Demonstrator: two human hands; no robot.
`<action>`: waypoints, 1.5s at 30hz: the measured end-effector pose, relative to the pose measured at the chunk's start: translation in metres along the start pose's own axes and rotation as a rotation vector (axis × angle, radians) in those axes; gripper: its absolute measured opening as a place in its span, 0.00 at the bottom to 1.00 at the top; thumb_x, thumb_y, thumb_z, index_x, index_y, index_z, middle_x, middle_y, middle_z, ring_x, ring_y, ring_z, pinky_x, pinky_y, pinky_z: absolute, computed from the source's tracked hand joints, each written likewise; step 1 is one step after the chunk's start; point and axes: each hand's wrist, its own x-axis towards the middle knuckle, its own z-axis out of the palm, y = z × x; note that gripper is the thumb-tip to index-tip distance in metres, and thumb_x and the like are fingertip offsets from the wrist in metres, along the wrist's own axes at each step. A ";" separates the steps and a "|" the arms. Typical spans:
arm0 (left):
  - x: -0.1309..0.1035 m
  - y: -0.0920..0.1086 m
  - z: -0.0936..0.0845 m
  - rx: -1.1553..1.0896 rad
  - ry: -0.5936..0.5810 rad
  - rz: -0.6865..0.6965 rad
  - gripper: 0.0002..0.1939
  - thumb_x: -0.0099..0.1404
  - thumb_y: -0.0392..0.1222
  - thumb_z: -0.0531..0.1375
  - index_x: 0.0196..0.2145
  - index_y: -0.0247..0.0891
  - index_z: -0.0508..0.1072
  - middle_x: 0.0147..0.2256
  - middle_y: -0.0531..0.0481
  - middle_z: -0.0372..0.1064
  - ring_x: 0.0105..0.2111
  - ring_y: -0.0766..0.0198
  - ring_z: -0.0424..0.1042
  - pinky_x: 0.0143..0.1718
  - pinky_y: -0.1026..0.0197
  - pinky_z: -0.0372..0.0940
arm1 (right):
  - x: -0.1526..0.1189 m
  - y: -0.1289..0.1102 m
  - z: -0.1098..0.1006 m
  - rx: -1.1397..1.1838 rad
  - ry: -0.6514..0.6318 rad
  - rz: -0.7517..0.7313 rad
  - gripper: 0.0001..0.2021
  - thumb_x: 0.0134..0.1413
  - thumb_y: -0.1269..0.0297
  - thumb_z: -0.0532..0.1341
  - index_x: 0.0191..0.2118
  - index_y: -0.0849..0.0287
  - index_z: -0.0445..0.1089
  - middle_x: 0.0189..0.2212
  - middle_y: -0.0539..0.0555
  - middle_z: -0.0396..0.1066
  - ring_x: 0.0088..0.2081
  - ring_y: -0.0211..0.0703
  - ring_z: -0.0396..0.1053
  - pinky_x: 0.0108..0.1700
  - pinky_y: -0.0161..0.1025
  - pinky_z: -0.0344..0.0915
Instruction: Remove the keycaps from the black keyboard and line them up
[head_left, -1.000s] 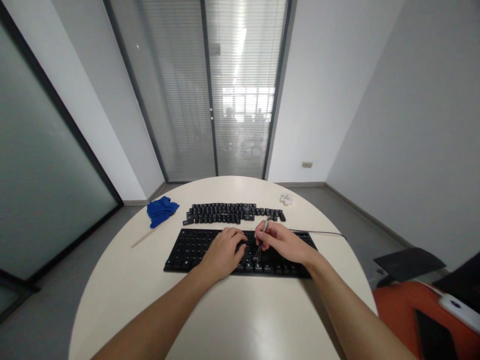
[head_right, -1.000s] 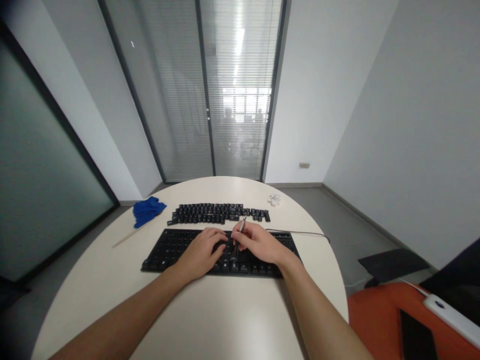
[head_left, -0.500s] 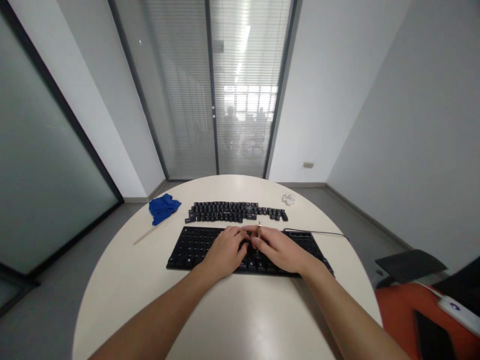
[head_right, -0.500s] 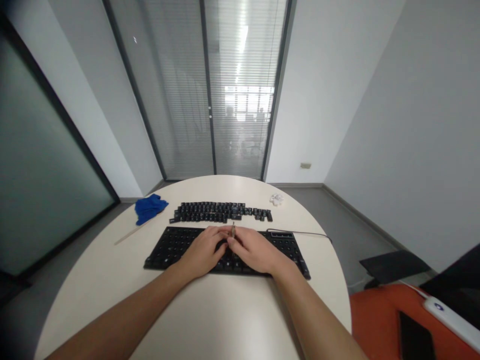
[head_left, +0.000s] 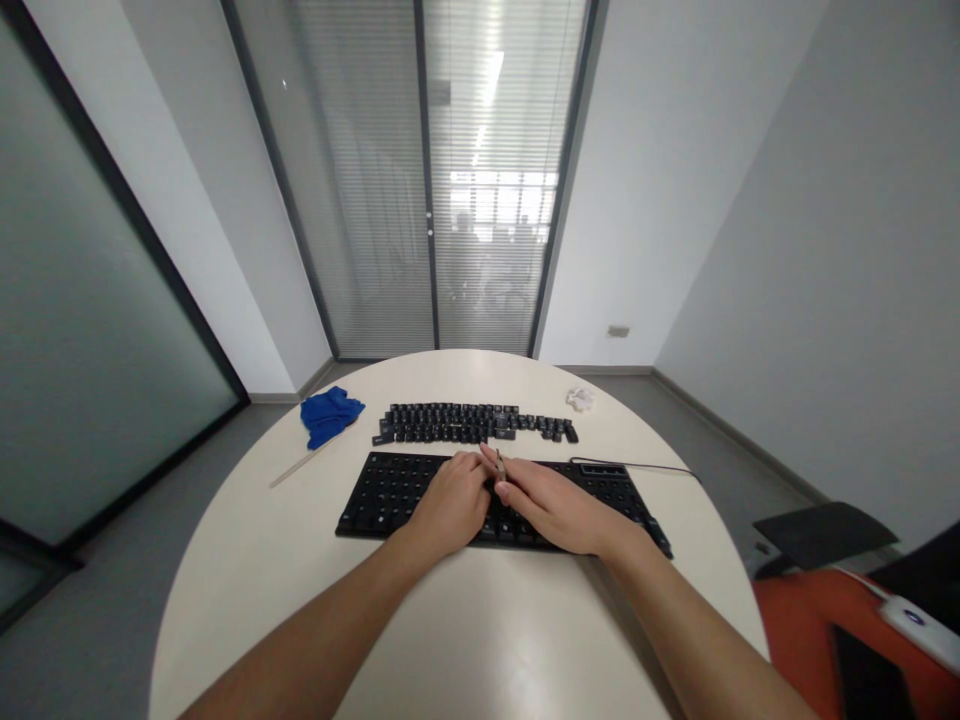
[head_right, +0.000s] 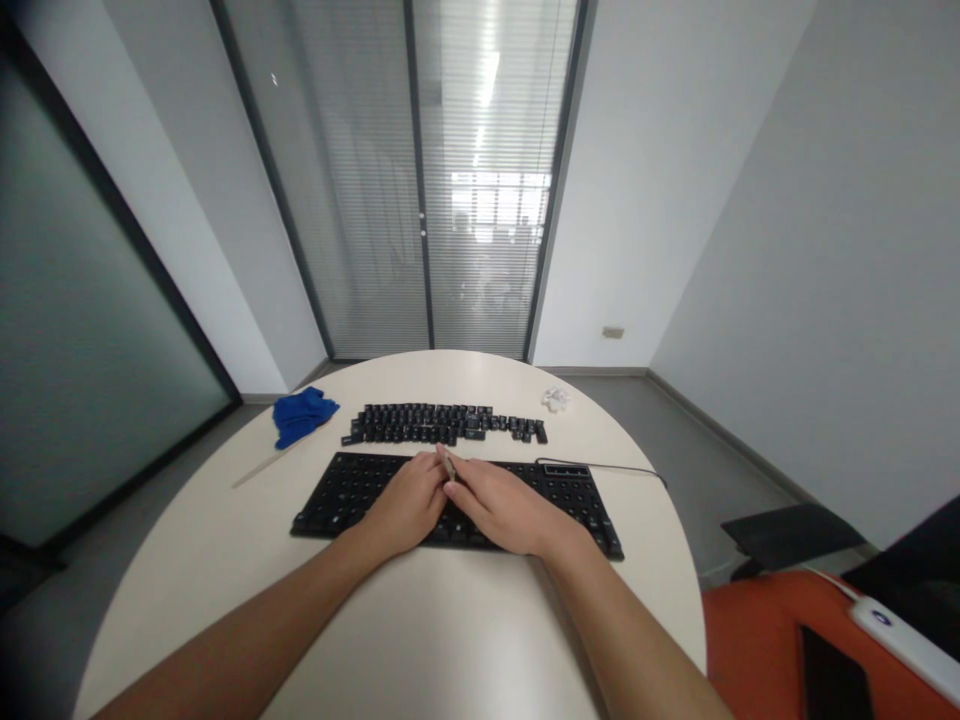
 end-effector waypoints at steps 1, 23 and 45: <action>0.000 -0.001 0.001 -0.003 0.008 -0.004 0.15 0.65 0.29 0.51 0.45 0.38 0.72 0.44 0.44 0.70 0.48 0.55 0.66 0.53 0.50 0.62 | 0.000 -0.001 0.000 -0.010 -0.001 0.003 0.20 0.68 0.59 0.49 0.60 0.58 0.63 0.54 0.62 0.70 0.55 0.50 0.67 0.59 0.50 0.60; 0.000 -0.016 -0.003 -0.017 -0.056 0.043 0.16 0.65 0.29 0.50 0.45 0.41 0.71 0.50 0.46 0.67 0.52 0.56 0.63 0.56 0.51 0.60 | 0.003 -0.015 -0.004 -0.180 -0.110 -0.031 0.09 0.66 0.63 0.50 0.38 0.58 0.65 0.33 0.55 0.71 0.33 0.44 0.66 0.38 0.38 0.61; 0.001 -0.023 -0.006 -0.051 -0.074 0.092 0.15 0.68 0.33 0.52 0.48 0.44 0.71 0.51 0.49 0.67 0.53 0.57 0.63 0.58 0.50 0.59 | -0.006 -0.001 -0.022 0.100 -0.133 0.108 0.09 0.60 0.71 0.52 0.31 0.58 0.68 0.29 0.48 0.68 0.32 0.39 0.66 0.38 0.34 0.59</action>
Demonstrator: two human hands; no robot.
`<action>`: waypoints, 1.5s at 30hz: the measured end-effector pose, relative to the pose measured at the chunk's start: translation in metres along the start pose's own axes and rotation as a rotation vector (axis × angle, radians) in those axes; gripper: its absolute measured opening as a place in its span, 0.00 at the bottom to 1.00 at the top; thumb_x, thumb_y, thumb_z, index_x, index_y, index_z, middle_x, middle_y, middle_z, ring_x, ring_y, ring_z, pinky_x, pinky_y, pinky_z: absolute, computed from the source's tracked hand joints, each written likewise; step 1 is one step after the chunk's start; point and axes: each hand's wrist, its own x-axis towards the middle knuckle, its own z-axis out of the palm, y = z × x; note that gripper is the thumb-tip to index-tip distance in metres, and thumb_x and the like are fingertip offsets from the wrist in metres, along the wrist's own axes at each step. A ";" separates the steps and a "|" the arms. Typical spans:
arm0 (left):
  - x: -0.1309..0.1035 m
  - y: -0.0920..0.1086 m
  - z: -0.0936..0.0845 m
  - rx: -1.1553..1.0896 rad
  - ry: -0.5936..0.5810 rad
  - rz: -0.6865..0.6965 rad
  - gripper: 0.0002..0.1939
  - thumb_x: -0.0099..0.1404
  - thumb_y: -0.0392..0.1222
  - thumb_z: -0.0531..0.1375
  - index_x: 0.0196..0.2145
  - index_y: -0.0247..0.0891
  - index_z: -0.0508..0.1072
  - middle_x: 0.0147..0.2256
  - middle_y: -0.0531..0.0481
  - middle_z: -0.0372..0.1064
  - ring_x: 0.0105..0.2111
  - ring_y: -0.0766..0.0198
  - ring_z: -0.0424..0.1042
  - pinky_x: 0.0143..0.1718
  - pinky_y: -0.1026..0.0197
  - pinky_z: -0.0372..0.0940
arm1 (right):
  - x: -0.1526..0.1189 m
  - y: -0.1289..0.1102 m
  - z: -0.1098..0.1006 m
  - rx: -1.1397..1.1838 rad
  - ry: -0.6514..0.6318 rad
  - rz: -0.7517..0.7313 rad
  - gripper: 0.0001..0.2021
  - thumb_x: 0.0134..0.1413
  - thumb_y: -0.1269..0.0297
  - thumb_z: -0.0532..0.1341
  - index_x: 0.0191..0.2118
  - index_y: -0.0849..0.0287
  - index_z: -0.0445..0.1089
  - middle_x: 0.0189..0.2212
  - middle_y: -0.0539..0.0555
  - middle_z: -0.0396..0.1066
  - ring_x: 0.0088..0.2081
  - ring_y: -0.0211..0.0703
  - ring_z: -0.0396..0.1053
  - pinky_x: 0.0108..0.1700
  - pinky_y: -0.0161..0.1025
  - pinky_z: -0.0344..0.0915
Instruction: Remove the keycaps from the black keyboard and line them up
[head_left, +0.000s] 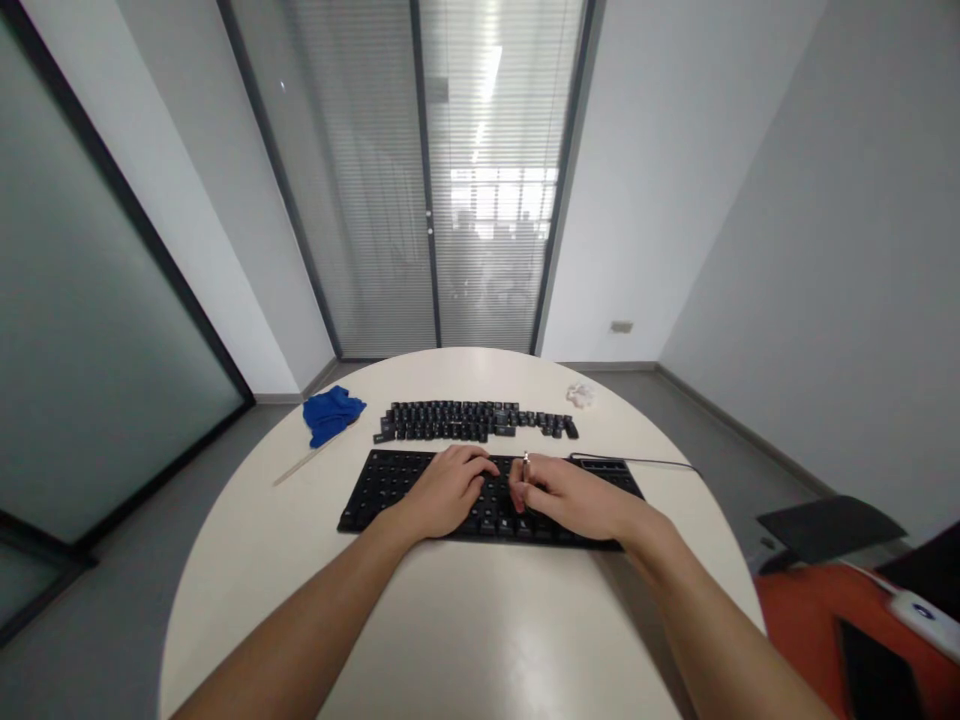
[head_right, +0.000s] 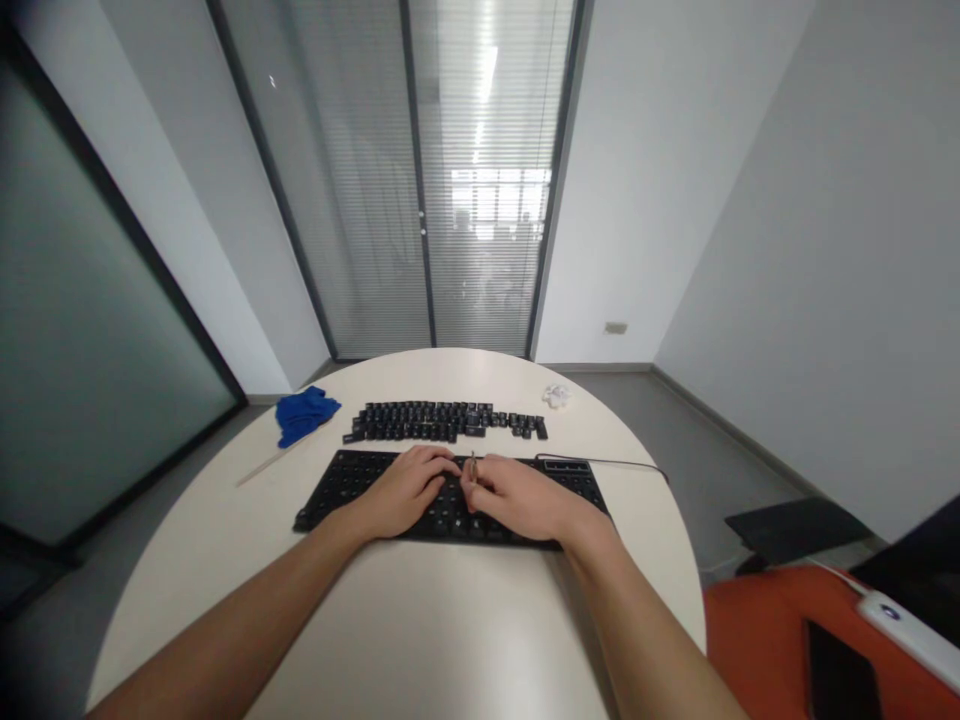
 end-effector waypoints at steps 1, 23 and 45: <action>0.000 0.000 0.000 0.000 0.000 0.000 0.15 0.68 0.33 0.52 0.48 0.44 0.71 0.51 0.49 0.67 0.53 0.57 0.63 0.58 0.50 0.59 | 0.000 -0.001 -0.001 0.003 -0.003 0.003 0.09 0.60 0.71 0.52 0.32 0.58 0.68 0.29 0.48 0.68 0.32 0.39 0.66 0.38 0.34 0.59; 0.000 0.001 0.002 0.015 0.006 0.022 0.14 0.69 0.34 0.51 0.49 0.44 0.70 0.52 0.48 0.66 0.53 0.57 0.63 0.58 0.48 0.59 | -0.002 0.014 -0.004 0.194 -0.081 0.082 0.09 0.57 0.73 0.51 0.33 0.58 0.67 0.31 0.49 0.71 0.34 0.39 0.68 0.39 0.36 0.63; 0.001 0.020 -0.013 -0.017 -0.113 0.215 0.16 0.71 0.46 0.53 0.52 0.43 0.72 0.56 0.44 0.66 0.56 0.56 0.64 0.60 0.49 0.58 | -0.005 0.033 -0.004 0.148 -0.041 0.171 0.07 0.52 0.65 0.59 0.34 0.61 0.74 0.23 0.48 0.68 0.25 0.36 0.63 0.28 0.32 0.59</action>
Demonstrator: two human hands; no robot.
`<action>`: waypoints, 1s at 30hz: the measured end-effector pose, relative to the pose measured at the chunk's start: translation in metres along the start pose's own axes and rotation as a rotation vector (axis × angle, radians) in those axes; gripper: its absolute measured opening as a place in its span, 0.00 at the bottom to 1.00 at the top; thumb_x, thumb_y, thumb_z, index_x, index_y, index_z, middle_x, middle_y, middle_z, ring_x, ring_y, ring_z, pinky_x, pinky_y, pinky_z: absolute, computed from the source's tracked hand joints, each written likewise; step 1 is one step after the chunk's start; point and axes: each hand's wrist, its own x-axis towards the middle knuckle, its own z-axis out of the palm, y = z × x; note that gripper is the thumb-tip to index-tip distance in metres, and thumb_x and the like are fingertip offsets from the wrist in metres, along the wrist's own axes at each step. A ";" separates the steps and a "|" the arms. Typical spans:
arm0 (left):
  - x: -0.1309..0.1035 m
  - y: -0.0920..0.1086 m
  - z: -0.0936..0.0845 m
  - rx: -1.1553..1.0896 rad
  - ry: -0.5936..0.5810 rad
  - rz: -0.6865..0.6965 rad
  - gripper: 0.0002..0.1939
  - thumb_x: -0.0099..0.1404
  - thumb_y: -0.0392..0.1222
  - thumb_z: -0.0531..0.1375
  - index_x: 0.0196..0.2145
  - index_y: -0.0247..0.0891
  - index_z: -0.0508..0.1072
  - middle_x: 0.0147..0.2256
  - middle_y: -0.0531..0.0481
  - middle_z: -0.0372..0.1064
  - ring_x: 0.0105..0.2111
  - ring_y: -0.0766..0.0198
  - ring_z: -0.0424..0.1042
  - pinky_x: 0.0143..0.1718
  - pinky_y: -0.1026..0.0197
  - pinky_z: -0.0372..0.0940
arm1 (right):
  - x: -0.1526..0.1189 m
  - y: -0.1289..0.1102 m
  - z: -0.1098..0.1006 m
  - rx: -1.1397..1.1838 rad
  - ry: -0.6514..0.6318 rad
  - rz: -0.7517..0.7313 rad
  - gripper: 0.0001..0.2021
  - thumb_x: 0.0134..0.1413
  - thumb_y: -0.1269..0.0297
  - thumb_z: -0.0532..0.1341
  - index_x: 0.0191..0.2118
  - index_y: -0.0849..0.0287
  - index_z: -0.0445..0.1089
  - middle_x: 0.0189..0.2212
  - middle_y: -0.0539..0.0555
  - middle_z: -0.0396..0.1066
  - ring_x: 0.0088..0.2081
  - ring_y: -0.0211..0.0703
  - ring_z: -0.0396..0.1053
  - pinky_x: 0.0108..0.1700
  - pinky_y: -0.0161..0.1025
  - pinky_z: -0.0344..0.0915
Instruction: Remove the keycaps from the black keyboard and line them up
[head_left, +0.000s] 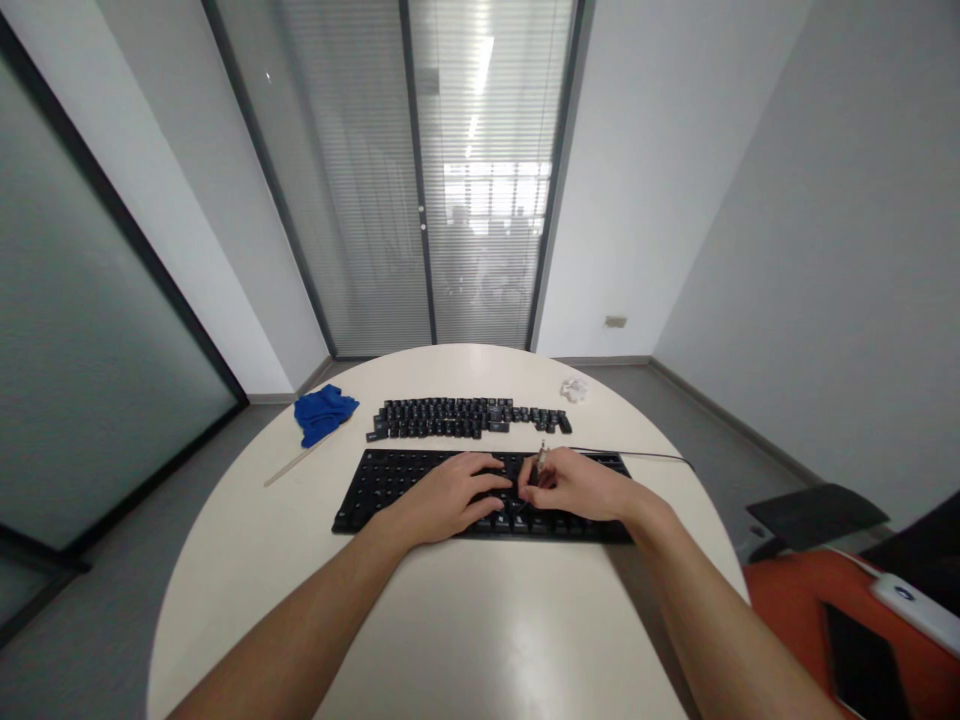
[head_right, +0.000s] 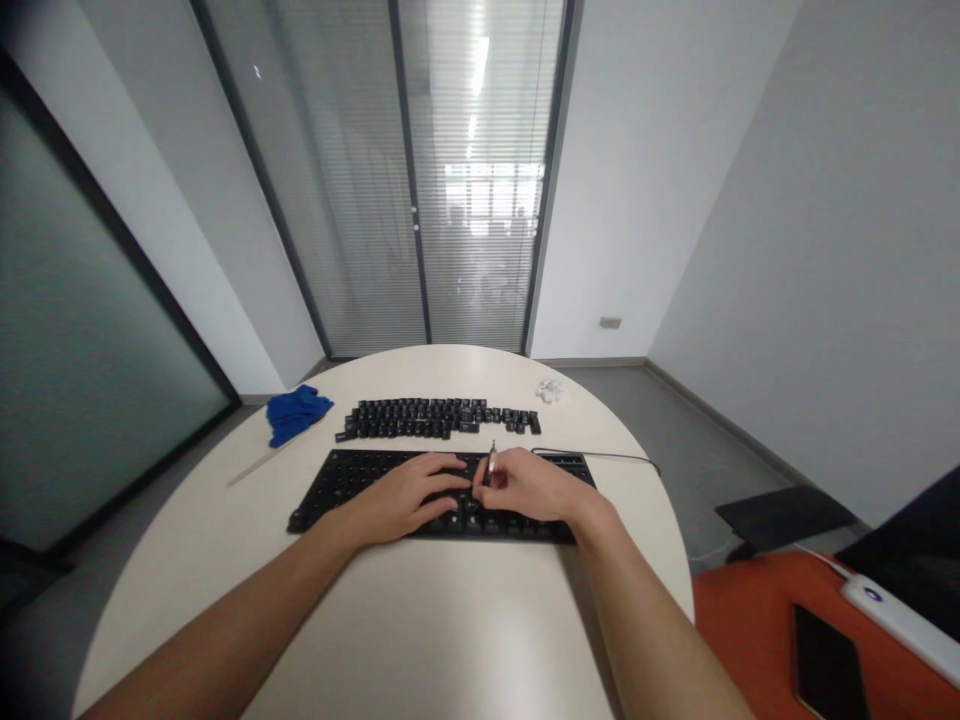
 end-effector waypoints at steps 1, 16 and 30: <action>0.000 0.000 0.000 -0.002 -0.001 -0.003 0.15 0.71 0.47 0.54 0.52 0.43 0.73 0.56 0.44 0.66 0.56 0.56 0.64 0.60 0.49 0.58 | 0.000 0.000 0.000 0.003 -0.001 -0.005 0.07 0.51 0.68 0.59 0.33 0.61 0.74 0.22 0.48 0.68 0.25 0.36 0.63 0.27 0.31 0.58; 0.001 -0.001 0.000 -0.012 -0.009 -0.022 0.17 0.69 0.49 0.57 0.52 0.42 0.73 0.55 0.44 0.66 0.56 0.56 0.64 0.60 0.52 0.58 | -0.004 0.015 -0.014 0.188 0.045 0.001 0.10 0.52 0.60 0.63 0.32 0.63 0.75 0.30 0.53 0.76 0.33 0.41 0.70 0.39 0.37 0.66; -0.002 -0.006 0.008 -0.091 0.195 -0.171 0.12 0.69 0.46 0.57 0.46 0.41 0.73 0.44 0.48 0.75 0.45 0.58 0.72 0.50 0.55 0.65 | 0.013 0.007 0.008 0.044 0.215 -0.150 0.16 0.60 0.55 0.59 0.46 0.59 0.74 0.42 0.56 0.75 0.37 0.44 0.71 0.42 0.39 0.66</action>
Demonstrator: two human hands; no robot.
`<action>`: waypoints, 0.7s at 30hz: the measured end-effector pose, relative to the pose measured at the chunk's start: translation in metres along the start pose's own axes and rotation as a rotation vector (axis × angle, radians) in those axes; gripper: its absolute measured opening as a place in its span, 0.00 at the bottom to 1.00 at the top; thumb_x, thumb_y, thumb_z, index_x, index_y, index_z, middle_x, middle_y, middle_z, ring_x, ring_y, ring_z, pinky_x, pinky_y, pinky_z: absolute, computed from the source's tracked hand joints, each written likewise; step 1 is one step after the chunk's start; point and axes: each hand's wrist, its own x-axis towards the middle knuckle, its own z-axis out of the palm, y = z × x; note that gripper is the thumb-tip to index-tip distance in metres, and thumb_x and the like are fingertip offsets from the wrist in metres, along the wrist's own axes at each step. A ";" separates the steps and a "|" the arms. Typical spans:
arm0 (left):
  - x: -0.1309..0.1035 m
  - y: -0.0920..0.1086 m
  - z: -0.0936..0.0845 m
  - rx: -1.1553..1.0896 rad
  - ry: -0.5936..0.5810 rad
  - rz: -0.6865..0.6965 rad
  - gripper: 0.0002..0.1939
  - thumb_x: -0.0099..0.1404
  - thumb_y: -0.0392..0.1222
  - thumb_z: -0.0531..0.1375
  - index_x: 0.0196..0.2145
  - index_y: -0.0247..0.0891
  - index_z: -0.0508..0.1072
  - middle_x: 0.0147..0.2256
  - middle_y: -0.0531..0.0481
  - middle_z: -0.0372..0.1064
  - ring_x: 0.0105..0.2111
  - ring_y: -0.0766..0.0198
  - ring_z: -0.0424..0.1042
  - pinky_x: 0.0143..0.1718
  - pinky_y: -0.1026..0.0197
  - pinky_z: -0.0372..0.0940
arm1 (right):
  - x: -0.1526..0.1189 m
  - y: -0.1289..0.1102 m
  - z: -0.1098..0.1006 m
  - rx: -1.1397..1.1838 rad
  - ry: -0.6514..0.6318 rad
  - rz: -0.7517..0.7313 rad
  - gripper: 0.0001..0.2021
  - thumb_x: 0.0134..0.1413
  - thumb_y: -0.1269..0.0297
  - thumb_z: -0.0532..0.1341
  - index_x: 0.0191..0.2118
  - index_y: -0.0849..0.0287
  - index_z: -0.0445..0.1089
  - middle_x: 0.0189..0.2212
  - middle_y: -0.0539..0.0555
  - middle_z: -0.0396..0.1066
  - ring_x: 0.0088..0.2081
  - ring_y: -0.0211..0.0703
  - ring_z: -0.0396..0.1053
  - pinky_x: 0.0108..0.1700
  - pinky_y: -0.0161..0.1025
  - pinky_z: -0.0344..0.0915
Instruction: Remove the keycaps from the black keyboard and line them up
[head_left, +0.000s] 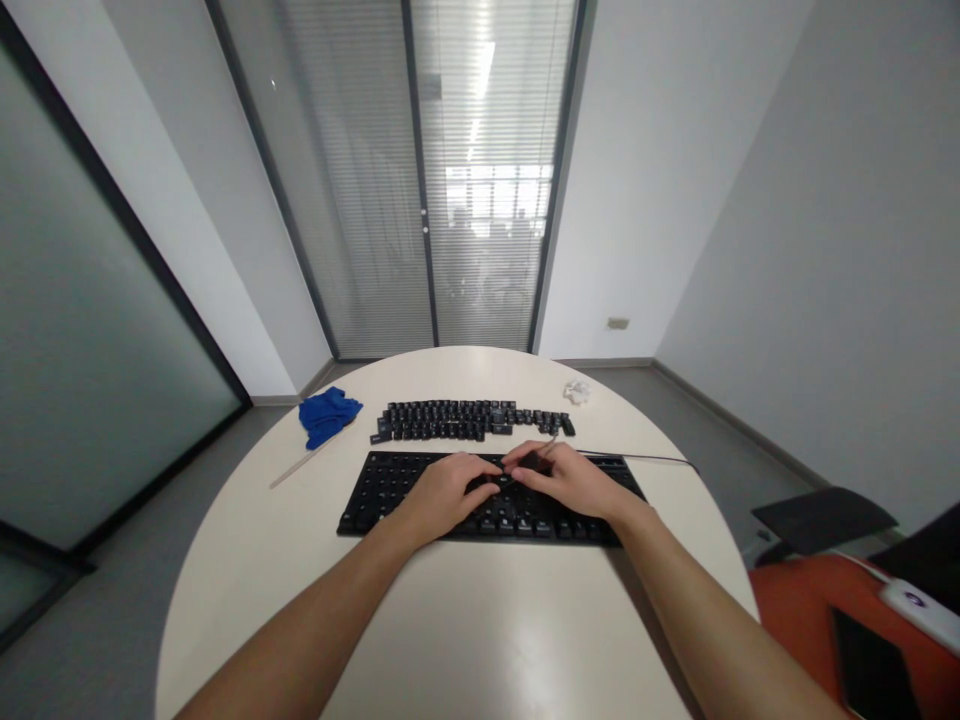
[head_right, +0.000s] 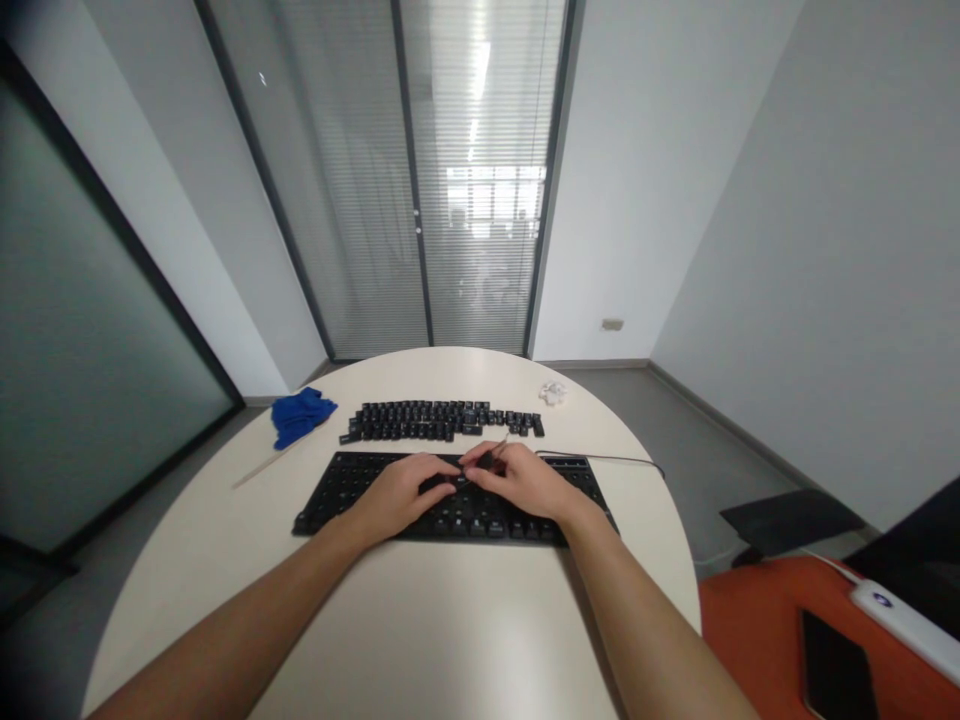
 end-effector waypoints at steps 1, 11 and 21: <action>0.000 0.000 0.001 0.006 0.007 0.002 0.12 0.69 0.46 0.56 0.46 0.41 0.73 0.44 0.48 0.75 0.45 0.58 0.72 0.50 0.55 0.65 | 0.001 0.000 0.001 -0.005 0.007 -0.003 0.16 0.60 0.55 0.59 0.47 0.59 0.74 0.44 0.56 0.75 0.39 0.44 0.71 0.43 0.40 0.66; 0.000 0.006 -0.003 0.063 0.045 -0.019 0.11 0.71 0.44 0.53 0.46 0.40 0.71 0.43 0.47 0.73 0.44 0.59 0.71 0.48 0.56 0.66 | 0.002 0.002 0.005 -0.163 0.035 0.025 0.13 0.62 0.55 0.57 0.41 0.60 0.73 0.33 0.53 0.74 0.29 0.40 0.68 0.35 0.37 0.62; 0.000 -0.003 -0.002 -0.021 0.165 -0.141 0.10 0.71 0.41 0.52 0.47 0.41 0.70 0.42 0.48 0.73 0.41 0.60 0.71 0.46 0.55 0.66 | 0.002 0.010 -0.002 -0.163 0.157 0.032 0.13 0.63 0.55 0.55 0.40 0.59 0.70 0.34 0.54 0.73 0.34 0.42 0.68 0.38 0.39 0.63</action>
